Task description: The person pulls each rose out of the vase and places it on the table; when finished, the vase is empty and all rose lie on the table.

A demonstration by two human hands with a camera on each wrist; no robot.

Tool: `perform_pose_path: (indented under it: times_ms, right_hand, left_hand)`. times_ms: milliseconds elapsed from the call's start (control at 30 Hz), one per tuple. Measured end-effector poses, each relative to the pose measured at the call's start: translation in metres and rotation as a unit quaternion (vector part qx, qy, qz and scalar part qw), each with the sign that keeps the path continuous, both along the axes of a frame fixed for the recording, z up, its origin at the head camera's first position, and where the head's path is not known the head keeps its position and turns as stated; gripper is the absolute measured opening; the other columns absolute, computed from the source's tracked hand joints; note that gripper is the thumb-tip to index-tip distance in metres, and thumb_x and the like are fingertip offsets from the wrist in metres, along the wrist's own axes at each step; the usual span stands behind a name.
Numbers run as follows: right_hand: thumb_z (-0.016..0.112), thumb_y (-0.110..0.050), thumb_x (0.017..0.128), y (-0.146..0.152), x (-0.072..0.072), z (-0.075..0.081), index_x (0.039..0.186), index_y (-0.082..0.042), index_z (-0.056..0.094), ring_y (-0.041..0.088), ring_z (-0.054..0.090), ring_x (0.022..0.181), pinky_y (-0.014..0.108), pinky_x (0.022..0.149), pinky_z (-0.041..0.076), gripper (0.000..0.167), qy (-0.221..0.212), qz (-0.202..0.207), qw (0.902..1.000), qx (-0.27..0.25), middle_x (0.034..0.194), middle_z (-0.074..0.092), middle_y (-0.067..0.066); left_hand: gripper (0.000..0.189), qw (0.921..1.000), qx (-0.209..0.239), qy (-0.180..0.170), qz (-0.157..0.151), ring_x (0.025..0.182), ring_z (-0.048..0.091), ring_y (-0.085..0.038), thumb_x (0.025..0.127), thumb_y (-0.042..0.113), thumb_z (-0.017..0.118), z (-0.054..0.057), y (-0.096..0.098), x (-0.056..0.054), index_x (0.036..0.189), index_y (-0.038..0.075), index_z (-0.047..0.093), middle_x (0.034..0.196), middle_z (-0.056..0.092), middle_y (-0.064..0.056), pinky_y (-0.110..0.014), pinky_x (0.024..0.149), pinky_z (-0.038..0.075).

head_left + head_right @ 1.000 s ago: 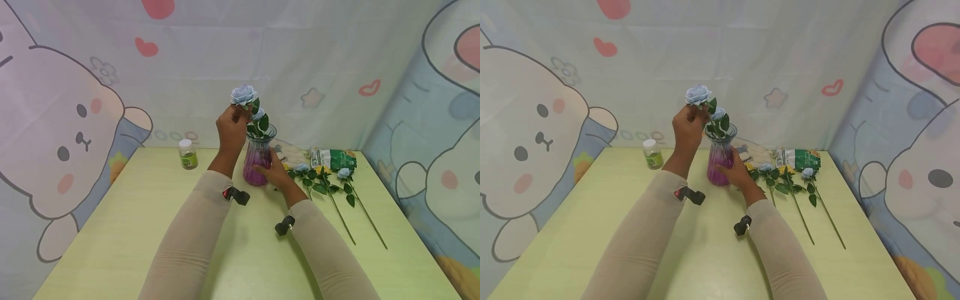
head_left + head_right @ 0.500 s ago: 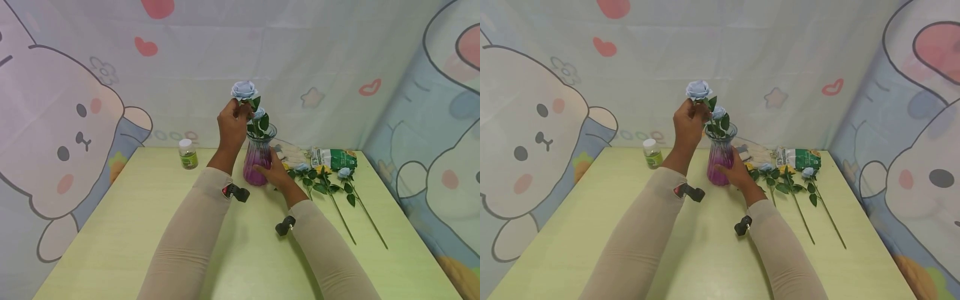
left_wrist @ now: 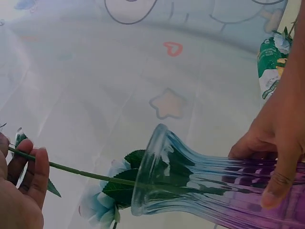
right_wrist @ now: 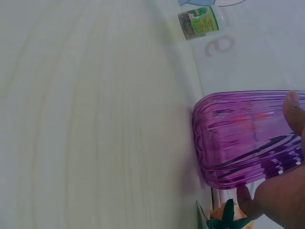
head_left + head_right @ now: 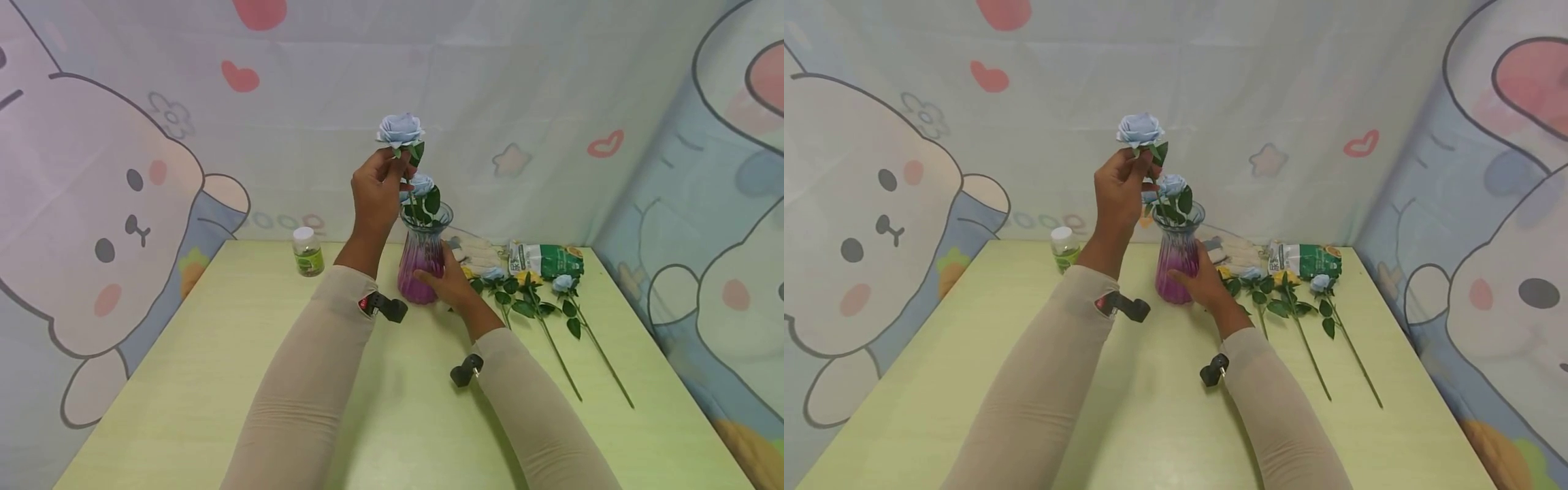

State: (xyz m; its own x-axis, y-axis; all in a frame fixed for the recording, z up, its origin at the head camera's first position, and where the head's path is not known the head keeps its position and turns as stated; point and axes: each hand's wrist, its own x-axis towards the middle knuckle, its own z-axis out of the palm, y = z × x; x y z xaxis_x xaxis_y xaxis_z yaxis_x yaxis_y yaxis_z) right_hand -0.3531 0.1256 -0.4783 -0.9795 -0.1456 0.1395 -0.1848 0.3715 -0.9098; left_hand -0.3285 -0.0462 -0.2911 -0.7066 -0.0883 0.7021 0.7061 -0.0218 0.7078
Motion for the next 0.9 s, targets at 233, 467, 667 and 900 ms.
perform_pose_path:
  times_ms: [233,467,667,900]
  right_hand:
    - [0.079,-0.038,0.102,0.002,-0.001,-0.001,0.177,-0.013,0.003,0.038,0.018,0.171,0.056,0.140,0.017,0.110,-0.004,0.006,0.9999,-0.014,0.183,0.019,0.018]
    - [0.079,-0.038,0.102,0.003,-0.002,-0.004,0.177,-0.011,0.003,0.038,0.016,0.172,0.056,0.140,0.016,0.109,-0.003,0.009,0.9999,-0.014,0.183,0.018,0.018]
    - [0.079,-0.038,0.102,0.003,-0.002,-0.003,0.177,-0.013,0.005,0.039,0.018,0.171,0.056,0.140,0.016,0.108,0.008,0.010,0.9999,-0.009,0.182,0.022,0.019]
    - [0.079,-0.038,0.102,0.004,0.001,-0.003,0.177,-0.015,0.004,0.040,0.017,0.171,0.058,0.140,0.016,0.108,0.003,0.016,0.9998,-0.015,0.182,0.022,0.018]
  left_hand:
    - [0.023,0.9998,0.018,0.003,-0.006,0.094,0.076,-0.041,0.112,0.013,0.061,0.011,-0.003,-0.001,0.111,-0.007,0.074,0.088,0.074,-0.013,-0.030,0.080,0.068]
    - [0.028,0.9998,-0.007,-0.017,0.008,0.093,0.078,-0.032,0.112,0.017,0.063,0.020,-0.008,-0.002,0.121,-0.006,0.078,0.099,0.076,-0.024,-0.030,0.089,0.067]
    - [0.027,0.9980,-0.052,-0.030,0.021,0.102,0.079,-0.032,0.111,0.013,0.063,0.028,-0.012,-0.001,0.124,-0.005,0.079,0.111,0.076,-0.024,-0.030,0.099,0.064]
    - [0.023,0.9958,-0.086,0.001,0.031,0.106,0.078,-0.035,0.109,0.003,0.063,0.034,-0.012,0.003,0.123,-0.008,0.078,0.115,0.073,-0.024,-0.031,0.098,0.065]
